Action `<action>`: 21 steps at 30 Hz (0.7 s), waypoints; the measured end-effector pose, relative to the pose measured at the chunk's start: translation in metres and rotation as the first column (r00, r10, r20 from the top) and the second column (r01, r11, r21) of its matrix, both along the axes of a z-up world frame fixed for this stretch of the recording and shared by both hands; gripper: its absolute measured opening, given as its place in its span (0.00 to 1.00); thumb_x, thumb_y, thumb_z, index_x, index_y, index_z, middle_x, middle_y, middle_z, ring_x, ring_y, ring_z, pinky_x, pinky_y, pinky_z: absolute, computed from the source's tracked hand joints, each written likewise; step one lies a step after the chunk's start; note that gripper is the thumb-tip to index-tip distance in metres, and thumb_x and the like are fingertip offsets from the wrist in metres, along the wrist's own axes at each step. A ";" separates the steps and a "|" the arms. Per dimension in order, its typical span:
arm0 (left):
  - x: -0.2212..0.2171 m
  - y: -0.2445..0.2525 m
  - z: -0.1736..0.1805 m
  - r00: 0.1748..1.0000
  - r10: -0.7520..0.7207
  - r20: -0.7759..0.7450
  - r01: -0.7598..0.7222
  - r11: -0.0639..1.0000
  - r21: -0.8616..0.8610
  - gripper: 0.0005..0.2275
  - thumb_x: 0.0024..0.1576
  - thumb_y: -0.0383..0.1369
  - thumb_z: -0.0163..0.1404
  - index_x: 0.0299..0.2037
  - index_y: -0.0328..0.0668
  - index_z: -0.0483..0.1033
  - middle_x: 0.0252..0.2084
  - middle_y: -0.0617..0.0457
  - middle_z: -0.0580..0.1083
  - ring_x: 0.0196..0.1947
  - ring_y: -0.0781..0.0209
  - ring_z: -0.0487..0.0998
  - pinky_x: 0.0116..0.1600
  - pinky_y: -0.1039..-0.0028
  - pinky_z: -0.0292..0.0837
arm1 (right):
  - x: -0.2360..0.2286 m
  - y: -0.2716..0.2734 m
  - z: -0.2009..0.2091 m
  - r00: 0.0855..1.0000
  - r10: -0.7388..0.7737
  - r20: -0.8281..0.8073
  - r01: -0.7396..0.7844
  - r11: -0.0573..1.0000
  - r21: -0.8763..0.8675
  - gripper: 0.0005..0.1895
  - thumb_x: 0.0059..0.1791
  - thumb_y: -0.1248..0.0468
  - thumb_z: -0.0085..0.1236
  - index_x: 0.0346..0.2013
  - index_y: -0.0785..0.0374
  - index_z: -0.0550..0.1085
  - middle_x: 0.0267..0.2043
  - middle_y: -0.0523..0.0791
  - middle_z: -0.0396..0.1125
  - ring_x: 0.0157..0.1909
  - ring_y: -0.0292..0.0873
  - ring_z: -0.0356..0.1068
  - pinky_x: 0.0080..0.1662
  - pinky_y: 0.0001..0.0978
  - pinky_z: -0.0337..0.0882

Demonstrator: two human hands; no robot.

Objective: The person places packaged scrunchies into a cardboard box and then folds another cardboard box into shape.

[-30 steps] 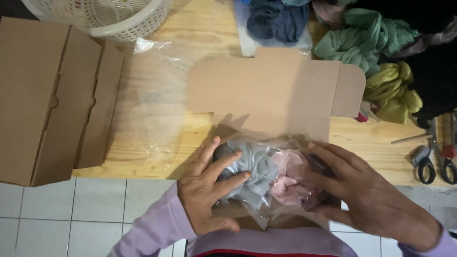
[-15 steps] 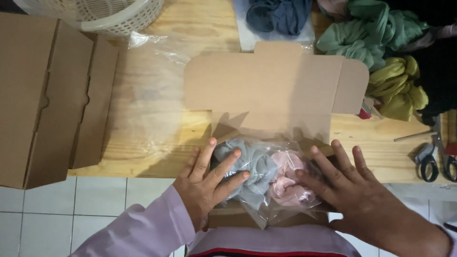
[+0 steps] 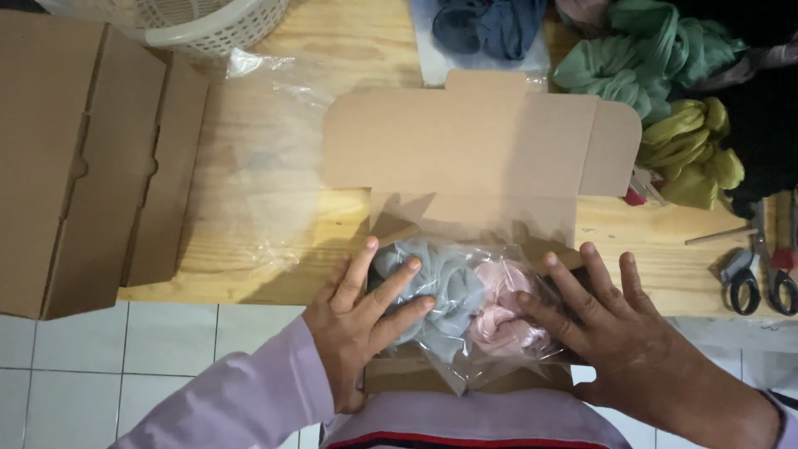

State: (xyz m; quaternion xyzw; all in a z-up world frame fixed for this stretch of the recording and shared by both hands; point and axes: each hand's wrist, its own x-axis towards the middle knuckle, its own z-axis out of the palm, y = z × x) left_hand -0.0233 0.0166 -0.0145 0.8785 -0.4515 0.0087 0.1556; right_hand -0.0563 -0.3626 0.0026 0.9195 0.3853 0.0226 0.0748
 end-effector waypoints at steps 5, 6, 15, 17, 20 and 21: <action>0.009 0.004 -0.016 0.995 -0.075 -0.067 0.086 0.980 0.180 0.72 0.13 0.68 0.70 0.77 0.60 0.49 0.80 0.46 0.40 0.75 0.22 0.29 0.67 0.33 0.45 | 0.008 -0.006 0.007 0.996 0.039 -0.082 -0.039 0.999 0.010 0.77 0.19 0.25 0.68 0.77 0.42 0.48 0.84 0.51 0.35 0.81 0.67 0.34 0.70 0.66 0.42; 0.013 0.004 -0.013 0.995 -0.078 -0.063 0.088 0.980 0.179 0.72 0.13 0.68 0.70 0.77 0.60 0.49 0.80 0.46 0.40 0.75 0.22 0.29 0.67 0.33 0.45 | 0.010 -0.009 0.011 0.996 0.037 -0.078 -0.036 0.999 0.009 0.77 0.19 0.25 0.68 0.77 0.42 0.48 0.84 0.51 0.35 0.81 0.67 0.34 0.70 0.66 0.42; 0.021 0.001 0.007 0.956 -0.082 -0.283 0.056 0.993 -0.101 0.45 0.34 0.39 0.55 0.71 0.46 0.63 0.75 0.39 0.56 0.76 0.21 0.40 0.67 0.40 0.60 | 0.015 -0.009 0.036 0.795 0.013 -0.606 0.143 0.968 0.208 0.55 0.40 0.61 0.69 0.77 0.51 0.50 0.84 0.51 0.32 0.83 0.62 0.22 0.67 0.55 0.48; 0.019 -0.005 0.001 0.985 -0.050 -0.166 0.027 0.989 -0.142 0.43 0.35 0.57 0.57 0.64 0.43 0.72 0.74 0.36 0.58 0.75 0.20 0.42 0.73 0.38 0.50 | 0.010 -0.006 0.024 0.949 0.024 -0.316 0.083 0.943 0.323 0.43 0.44 0.63 0.58 0.73 0.65 0.56 0.78 0.56 0.48 0.81 0.62 0.42 0.71 0.51 0.56; 0.014 -0.009 0.001 0.988 0.000 -0.157 -0.035 0.975 -0.221 0.36 0.43 0.58 0.49 0.60 0.46 0.77 0.75 0.32 0.51 0.75 0.25 0.47 0.73 0.39 0.52 | 0.006 -0.009 0.030 0.791 -0.016 -0.612 0.255 0.917 0.305 0.49 0.45 0.58 0.63 0.77 0.56 0.48 0.83 0.50 0.34 0.84 0.57 0.24 0.68 0.50 0.53; 0.015 -0.009 0.001 0.987 0.001 -0.162 -0.037 0.975 -0.219 0.36 0.43 0.58 0.49 0.60 0.46 0.77 0.75 0.32 0.51 0.75 0.25 0.47 0.73 0.39 0.52 | 0.006 -0.011 0.026 0.788 -0.015 -0.615 0.256 0.917 0.306 0.49 0.45 0.58 0.63 0.77 0.56 0.48 0.83 0.50 0.34 0.84 0.57 0.24 0.68 0.50 0.53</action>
